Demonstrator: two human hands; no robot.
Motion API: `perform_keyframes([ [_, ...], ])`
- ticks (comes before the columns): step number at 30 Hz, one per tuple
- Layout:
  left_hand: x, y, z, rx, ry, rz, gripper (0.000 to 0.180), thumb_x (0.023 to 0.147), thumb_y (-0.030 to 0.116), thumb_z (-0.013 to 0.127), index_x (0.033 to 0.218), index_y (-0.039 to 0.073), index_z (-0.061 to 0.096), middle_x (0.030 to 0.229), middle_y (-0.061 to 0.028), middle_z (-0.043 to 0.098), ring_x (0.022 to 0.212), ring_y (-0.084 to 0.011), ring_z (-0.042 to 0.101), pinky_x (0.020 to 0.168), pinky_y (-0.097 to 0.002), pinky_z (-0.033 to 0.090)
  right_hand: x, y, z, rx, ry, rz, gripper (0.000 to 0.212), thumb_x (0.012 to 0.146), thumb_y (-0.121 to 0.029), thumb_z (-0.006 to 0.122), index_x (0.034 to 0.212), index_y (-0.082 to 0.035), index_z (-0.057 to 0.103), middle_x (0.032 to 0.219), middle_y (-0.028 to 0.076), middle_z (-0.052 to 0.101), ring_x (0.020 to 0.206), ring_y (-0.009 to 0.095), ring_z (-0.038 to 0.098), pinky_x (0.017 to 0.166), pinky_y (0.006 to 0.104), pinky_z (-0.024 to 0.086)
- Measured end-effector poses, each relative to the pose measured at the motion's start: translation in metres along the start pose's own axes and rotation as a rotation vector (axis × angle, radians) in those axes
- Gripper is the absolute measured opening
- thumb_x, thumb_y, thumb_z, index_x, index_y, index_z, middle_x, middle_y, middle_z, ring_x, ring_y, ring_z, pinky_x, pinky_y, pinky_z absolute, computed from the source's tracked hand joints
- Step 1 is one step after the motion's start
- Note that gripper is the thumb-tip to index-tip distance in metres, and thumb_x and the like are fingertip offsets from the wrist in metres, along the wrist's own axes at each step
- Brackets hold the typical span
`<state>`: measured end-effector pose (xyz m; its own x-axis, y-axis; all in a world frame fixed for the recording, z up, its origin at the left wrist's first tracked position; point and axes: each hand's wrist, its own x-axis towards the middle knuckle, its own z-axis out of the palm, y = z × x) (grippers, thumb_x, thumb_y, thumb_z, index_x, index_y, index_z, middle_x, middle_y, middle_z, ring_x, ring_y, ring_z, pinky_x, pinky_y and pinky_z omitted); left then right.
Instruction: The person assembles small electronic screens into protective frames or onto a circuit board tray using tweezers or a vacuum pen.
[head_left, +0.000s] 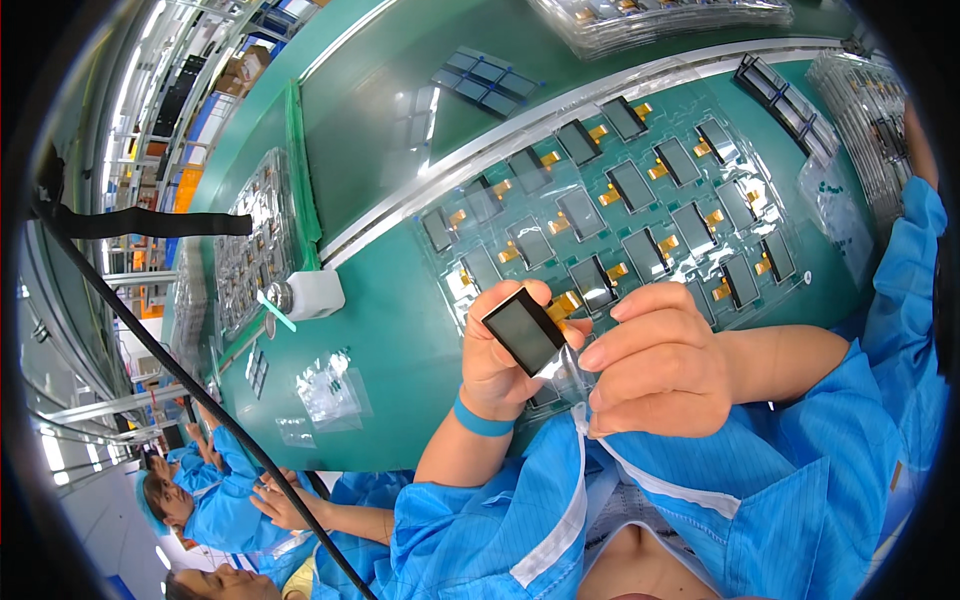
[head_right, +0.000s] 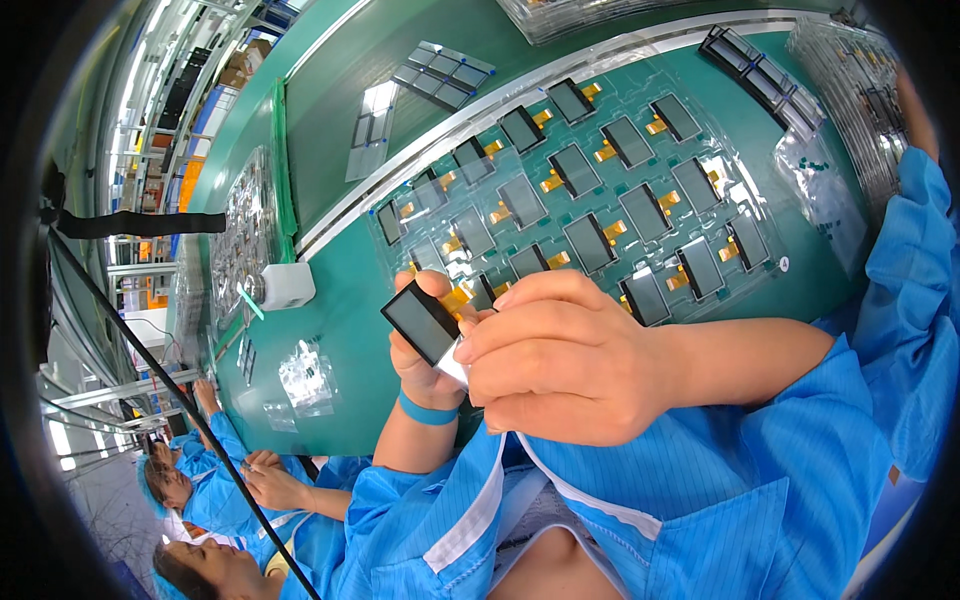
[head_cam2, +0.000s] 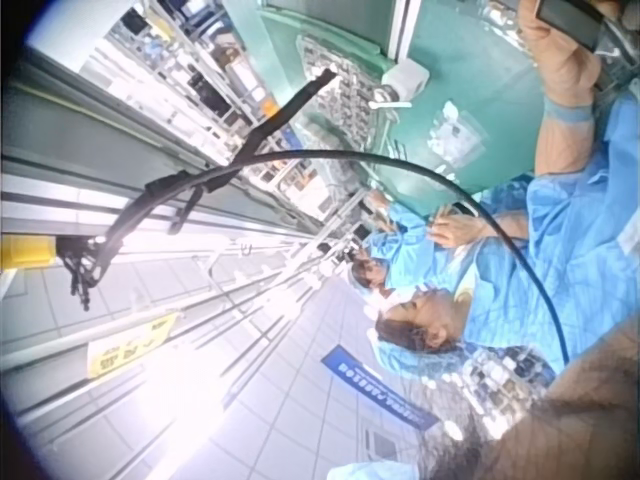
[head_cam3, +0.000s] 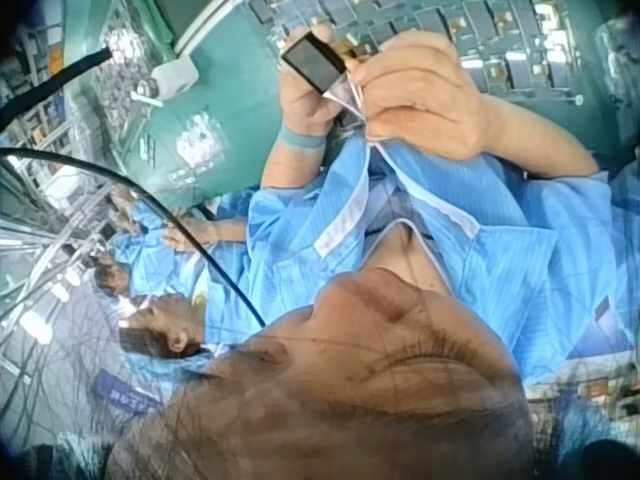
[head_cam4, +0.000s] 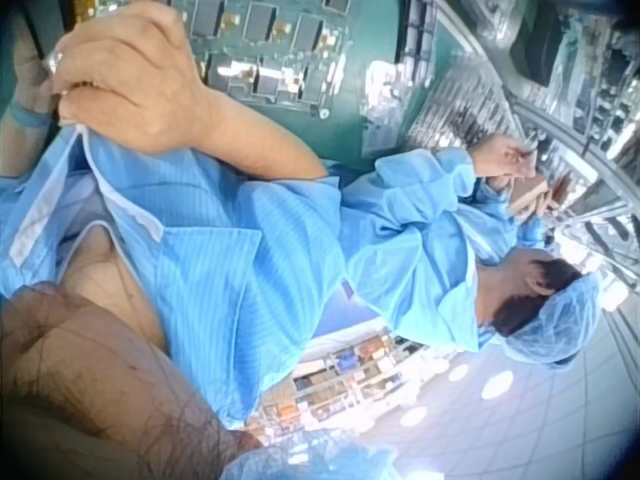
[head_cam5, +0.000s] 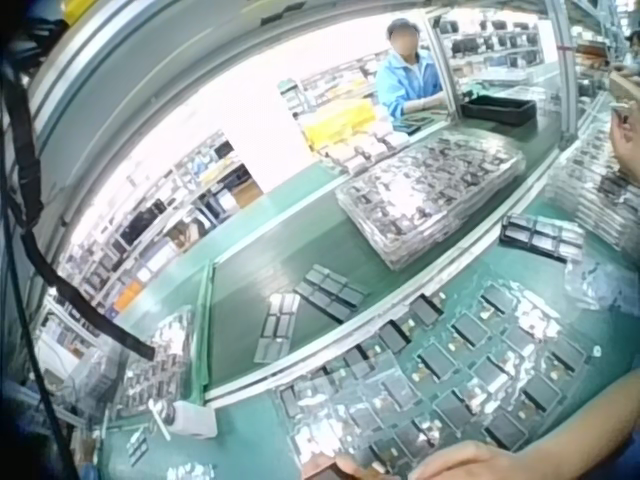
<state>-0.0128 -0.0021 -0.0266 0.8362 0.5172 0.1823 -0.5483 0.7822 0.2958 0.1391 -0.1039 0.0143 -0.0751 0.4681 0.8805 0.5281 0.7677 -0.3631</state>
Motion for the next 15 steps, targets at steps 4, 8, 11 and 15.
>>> perform_keyframes([
  [4, -0.0005, -0.0011, -0.0014, -0.019, -0.024, 0.005, 0.05, 0.076, 0.008, 0.068, 0.122, 0.007, 0.047, 0.117, -0.0135, 0.052, 0.093, -0.0393, 0.06, 0.092, -0.0535, 0.042, 0.0004, -0.0005, -0.0007, 0.01, -0.005, 0.01, 0.008, 0.067, -0.012, 0.063, 0.073, -0.006, 0.061, 0.091, 0.005, 0.06, 0.092, 0.024, 0.057, 0.08, 0.0388, 0.042],
  [8, -0.0008, -0.0014, -0.0006, -0.044, -0.026, 0.002, 0.052, 0.076, 0.01, 0.068, 0.123, 0.008, 0.046, 0.117, -0.0131, 0.052, 0.092, -0.0391, 0.06, 0.092, -0.0542, 0.04, -0.0001, -0.0009, -0.0009, 0.006, -0.013, 0.008, 0.009, 0.067, -0.012, 0.063, 0.073, -0.006, 0.061, 0.092, 0.005, 0.06, 0.092, 0.023, 0.057, 0.08, 0.0391, 0.042],
  [11, -0.0012, -0.0016, -0.0002, -0.062, -0.019, 0.003, 0.052, 0.076, 0.01, 0.068, 0.123, 0.008, 0.046, 0.117, -0.0129, 0.052, 0.092, -0.0391, 0.06, 0.092, -0.0545, 0.04, -0.0004, -0.001, -0.0006, 0.007, -0.018, 0.007, 0.009, 0.067, -0.012, 0.063, 0.073, -0.006, 0.061, 0.092, 0.005, 0.06, 0.091, 0.023, 0.057, 0.081, 0.0393, 0.042],
  [15, -0.001, -0.003, 0.0004, -0.079, -0.034, 0.007, 0.052, 0.076, 0.01, 0.067, 0.123, 0.008, 0.046, 0.117, -0.0128, 0.052, 0.092, -0.0392, 0.06, 0.092, -0.0546, 0.04, -0.0009, -0.0008, -0.0001, 0.021, -0.019, 0.011, 0.01, 0.066, -0.013, 0.063, 0.074, -0.007, 0.061, 0.092, 0.005, 0.06, 0.091, 0.023, 0.057, 0.081, 0.0398, 0.041],
])
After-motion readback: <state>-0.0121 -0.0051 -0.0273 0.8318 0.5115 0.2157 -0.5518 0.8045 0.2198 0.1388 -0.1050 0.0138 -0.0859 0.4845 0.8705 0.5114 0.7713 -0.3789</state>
